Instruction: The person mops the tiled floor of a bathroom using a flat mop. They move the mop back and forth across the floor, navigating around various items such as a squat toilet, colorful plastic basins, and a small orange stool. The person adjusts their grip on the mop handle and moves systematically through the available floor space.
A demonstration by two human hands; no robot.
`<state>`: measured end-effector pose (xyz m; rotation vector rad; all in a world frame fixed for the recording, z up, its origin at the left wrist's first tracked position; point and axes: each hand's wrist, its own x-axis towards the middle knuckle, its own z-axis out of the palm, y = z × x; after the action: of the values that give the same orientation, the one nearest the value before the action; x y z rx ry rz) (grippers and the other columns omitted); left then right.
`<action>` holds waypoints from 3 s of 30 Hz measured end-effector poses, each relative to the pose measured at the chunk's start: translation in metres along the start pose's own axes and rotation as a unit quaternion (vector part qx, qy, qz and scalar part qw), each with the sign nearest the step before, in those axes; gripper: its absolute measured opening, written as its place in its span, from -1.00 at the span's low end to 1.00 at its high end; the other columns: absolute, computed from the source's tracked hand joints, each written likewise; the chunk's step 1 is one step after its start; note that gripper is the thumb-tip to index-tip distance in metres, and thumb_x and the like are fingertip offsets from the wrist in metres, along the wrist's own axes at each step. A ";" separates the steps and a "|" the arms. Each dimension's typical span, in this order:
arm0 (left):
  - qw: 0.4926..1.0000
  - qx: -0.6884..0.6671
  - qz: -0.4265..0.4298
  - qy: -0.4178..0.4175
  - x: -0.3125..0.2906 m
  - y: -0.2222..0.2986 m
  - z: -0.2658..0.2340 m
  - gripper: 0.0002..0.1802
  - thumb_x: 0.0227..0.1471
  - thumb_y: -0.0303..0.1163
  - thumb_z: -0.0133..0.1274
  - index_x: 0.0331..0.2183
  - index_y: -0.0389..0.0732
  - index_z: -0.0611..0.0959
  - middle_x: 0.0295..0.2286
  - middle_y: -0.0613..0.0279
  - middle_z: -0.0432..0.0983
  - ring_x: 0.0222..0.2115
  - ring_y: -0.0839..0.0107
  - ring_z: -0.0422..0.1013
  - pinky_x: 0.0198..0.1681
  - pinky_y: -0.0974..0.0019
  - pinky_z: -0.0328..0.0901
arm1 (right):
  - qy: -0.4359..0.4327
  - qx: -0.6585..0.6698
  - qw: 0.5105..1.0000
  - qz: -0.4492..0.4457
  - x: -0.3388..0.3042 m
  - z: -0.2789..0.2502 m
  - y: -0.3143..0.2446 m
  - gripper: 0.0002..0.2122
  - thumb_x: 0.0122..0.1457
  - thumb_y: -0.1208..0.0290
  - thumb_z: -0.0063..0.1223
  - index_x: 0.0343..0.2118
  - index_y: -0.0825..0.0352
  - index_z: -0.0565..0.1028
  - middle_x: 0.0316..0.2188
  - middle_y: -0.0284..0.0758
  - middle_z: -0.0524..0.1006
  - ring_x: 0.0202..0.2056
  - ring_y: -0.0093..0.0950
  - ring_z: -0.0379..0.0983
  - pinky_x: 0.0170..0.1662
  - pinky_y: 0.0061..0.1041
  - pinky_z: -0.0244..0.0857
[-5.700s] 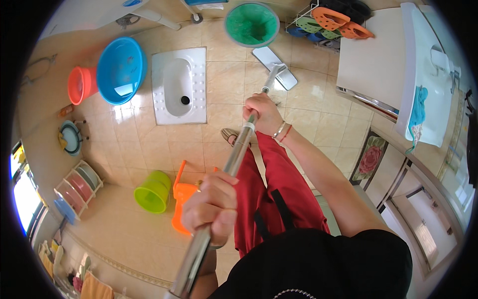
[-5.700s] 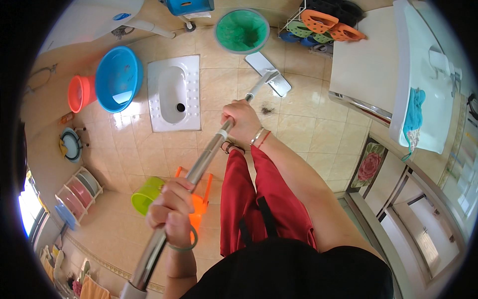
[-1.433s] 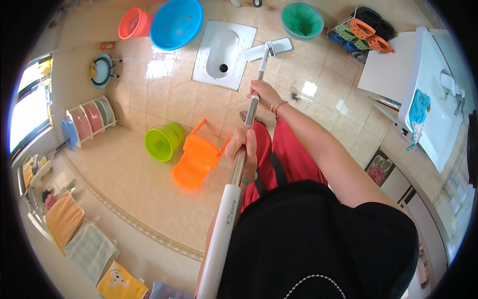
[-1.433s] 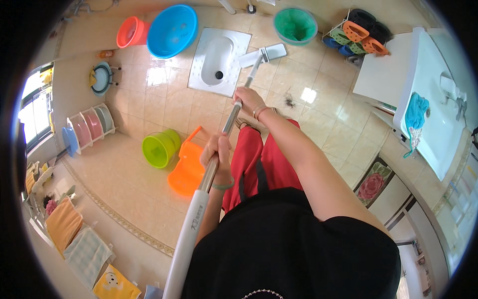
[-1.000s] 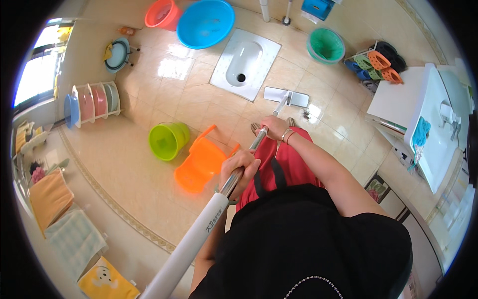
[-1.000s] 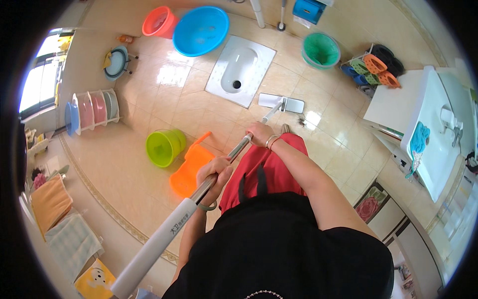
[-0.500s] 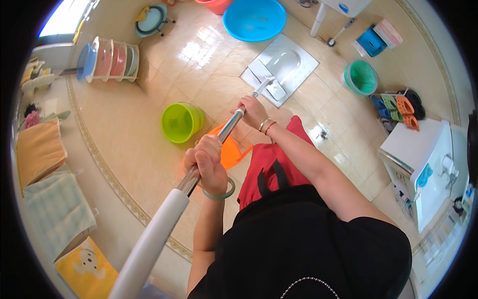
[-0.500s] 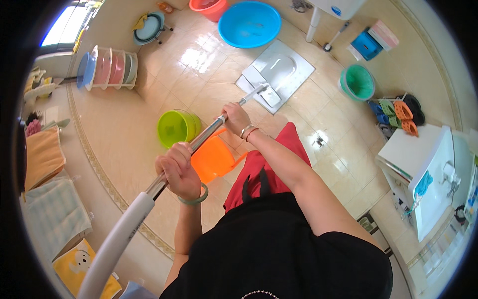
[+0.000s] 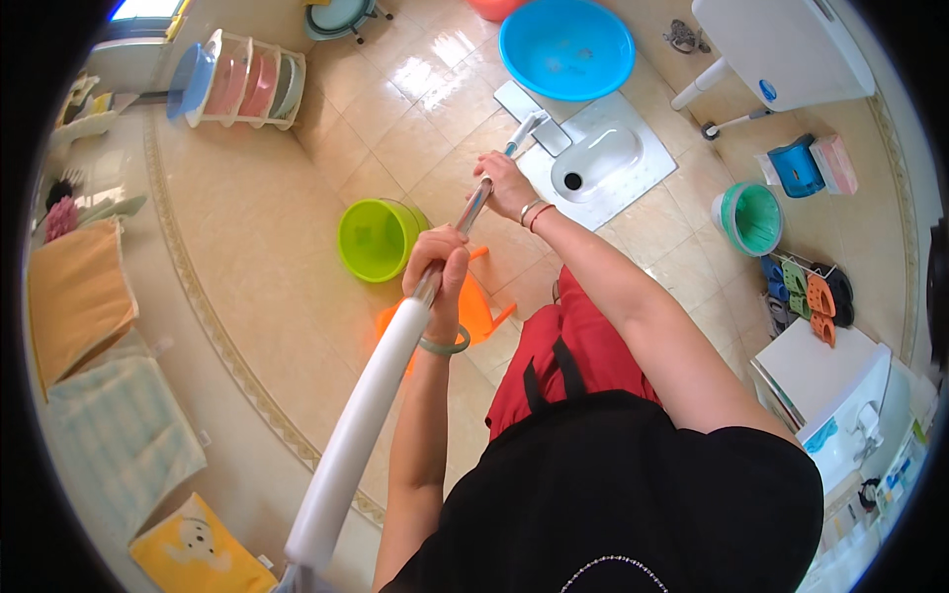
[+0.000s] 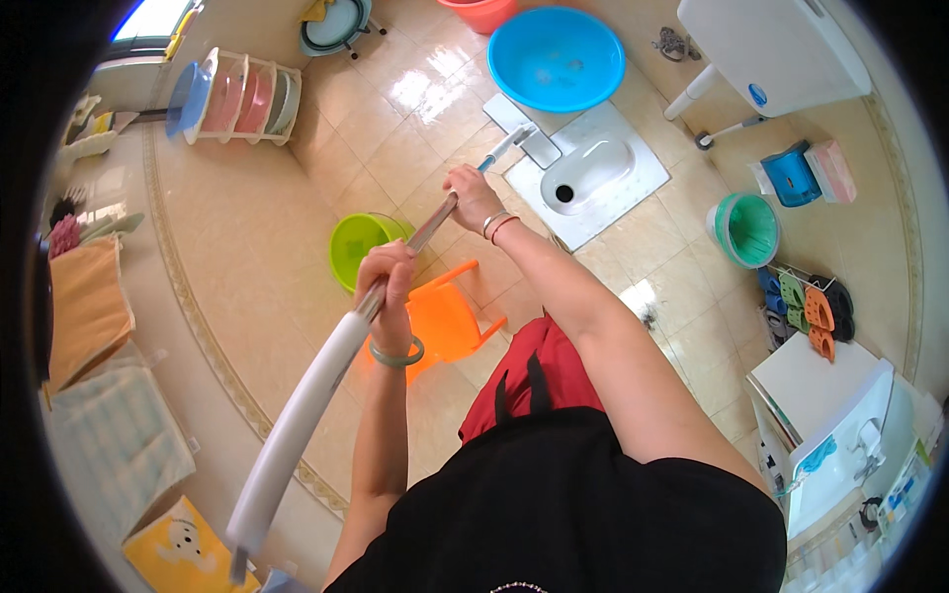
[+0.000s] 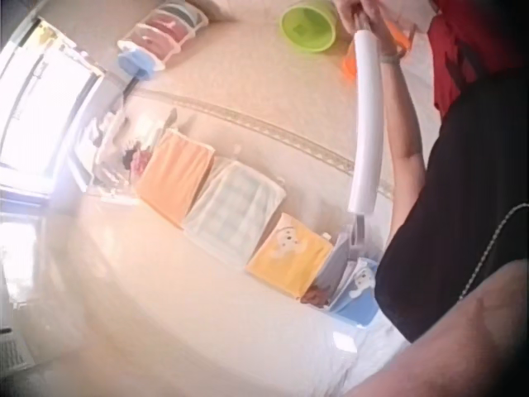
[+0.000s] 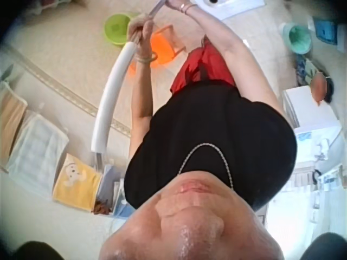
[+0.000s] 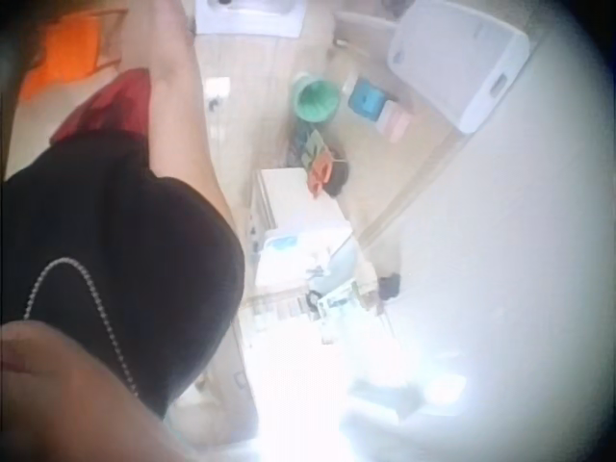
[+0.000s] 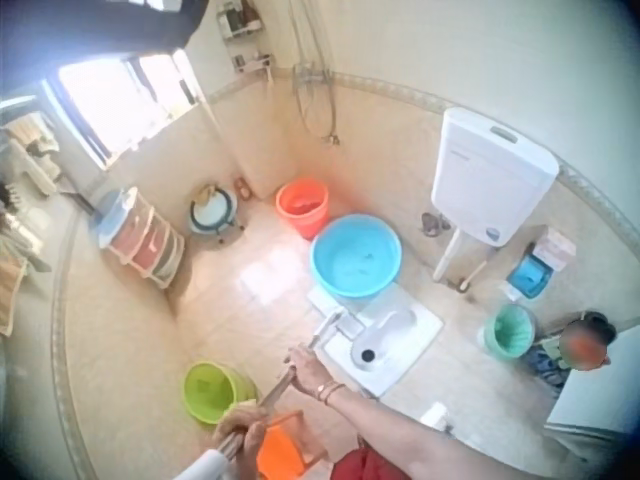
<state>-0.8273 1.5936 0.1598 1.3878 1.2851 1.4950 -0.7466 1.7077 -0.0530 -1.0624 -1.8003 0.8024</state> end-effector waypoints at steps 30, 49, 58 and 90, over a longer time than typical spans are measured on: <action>0.993 -0.079 -0.076 -0.032 0.208 -0.029 -0.138 -0.65 -0.01 -0.72 -0.11 -0.65 -0.14 0.18 -0.71 0.37 0.16 -0.63 0.47 0.13 -0.32 0.21 0.23 | -0.045 0.031 0.997 0.055 0.165 0.107 -0.011 -0.76 0.01 0.48 0.16 -0.66 0.25 0.31 -0.67 -0.31 0.36 -0.50 -0.27 0.32 -0.35 -0.38 0.21; 0.982 -0.013 0.114 -0.149 0.488 -0.074 -0.286 -0.60 -0.11 -0.70 0.08 -0.70 -0.19 0.22 -0.72 0.31 0.23 -0.65 0.39 0.22 -0.31 0.21 0.30 | 0.125 0.051 0.990 0.044 0.493 0.270 -0.012 -0.73 0.06 0.41 0.15 -0.64 0.27 0.27 -0.61 -0.29 0.32 -0.45 -0.27 0.24 -0.32 -0.34 0.18; 0.976 0.012 0.121 -0.181 0.655 -0.139 -0.260 -0.63 -0.14 -0.71 0.10 -0.68 -0.22 0.25 -0.69 0.30 0.27 -0.62 0.40 0.27 -0.25 0.21 0.33 | 0.188 0.078 0.976 0.076 0.657 0.267 0.074 -0.70 0.14 0.33 0.15 -0.60 0.30 0.30 -0.59 -0.29 0.32 -0.41 -0.27 0.24 -0.28 -0.33 0.18; 0.992 -0.046 -0.002 -0.114 0.972 -0.341 -0.157 -0.64 0.03 -0.71 -0.05 -0.67 -0.21 0.22 -0.69 0.27 0.29 -0.63 0.42 0.26 -0.25 0.12 0.32 | -0.058 -0.038 0.995 0.078 0.919 0.194 0.363 -0.71 0.04 0.41 0.20 -0.65 0.29 0.30 -0.64 -0.32 0.38 -0.45 -0.30 0.32 -0.37 -0.36 0.27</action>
<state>-1.1839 2.5713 0.1036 1.4471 1.0635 1.3323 -1.0351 2.6710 -0.1102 -1.2412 -1.8743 0.9120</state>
